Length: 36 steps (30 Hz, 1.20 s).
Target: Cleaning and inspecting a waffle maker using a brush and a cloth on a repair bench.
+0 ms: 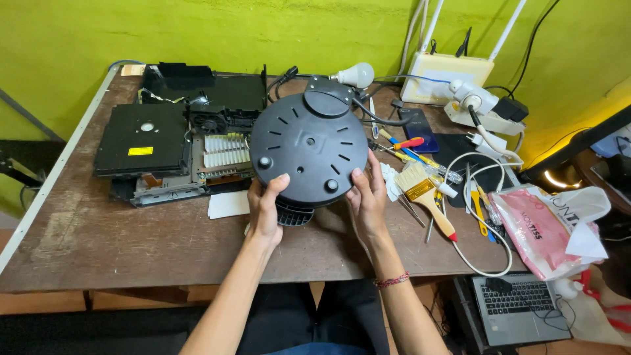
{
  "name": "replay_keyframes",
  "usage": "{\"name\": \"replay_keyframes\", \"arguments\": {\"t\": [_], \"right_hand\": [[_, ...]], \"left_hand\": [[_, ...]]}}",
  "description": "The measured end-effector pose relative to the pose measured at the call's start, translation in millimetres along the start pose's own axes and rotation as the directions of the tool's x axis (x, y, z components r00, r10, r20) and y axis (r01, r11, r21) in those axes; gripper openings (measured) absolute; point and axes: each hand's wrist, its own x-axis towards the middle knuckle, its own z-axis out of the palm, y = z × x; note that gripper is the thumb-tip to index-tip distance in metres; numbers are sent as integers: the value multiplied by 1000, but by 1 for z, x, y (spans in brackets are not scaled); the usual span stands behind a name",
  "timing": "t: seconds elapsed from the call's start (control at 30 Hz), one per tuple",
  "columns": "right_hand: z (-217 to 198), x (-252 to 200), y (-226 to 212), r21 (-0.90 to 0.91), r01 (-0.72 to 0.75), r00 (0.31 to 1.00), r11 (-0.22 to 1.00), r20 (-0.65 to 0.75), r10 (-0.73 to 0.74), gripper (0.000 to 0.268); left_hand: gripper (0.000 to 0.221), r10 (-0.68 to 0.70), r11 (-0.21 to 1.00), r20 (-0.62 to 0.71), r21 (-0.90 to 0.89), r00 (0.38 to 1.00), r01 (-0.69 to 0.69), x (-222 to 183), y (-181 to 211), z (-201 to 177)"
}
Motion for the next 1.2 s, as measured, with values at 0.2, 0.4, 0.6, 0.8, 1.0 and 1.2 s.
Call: {"name": "replay_keyframes", "arguments": {"t": [0.2,0.4,0.6,0.8,1.0,1.2], "right_hand": [[-17,-17,-44,-203,8,987,979,162,25,64],[-14,-19,-48,-223,48,983,974,182,-7,61],[-25,-26,-63,-349,60,989,935,148,-9,60],[-46,-26,-70,-596,44,999,802,25,-35,68],[-74,-25,-75,-838,7,947,545,-170,-274,57],[-107,-22,-70,-954,-96,902,283,-204,-381,47]], "left_hand": [[57,-11,996,38,-91,999,15,3,12,-1],[54,23,995,64,-98,998,-17,1,9,5],[55,-34,978,118,-201,992,58,-12,17,11],[53,-74,968,121,-228,990,100,-14,17,8],[56,-114,964,92,-231,989,133,-12,8,1],[56,-125,962,66,-236,990,137,-10,-3,-1]]}}
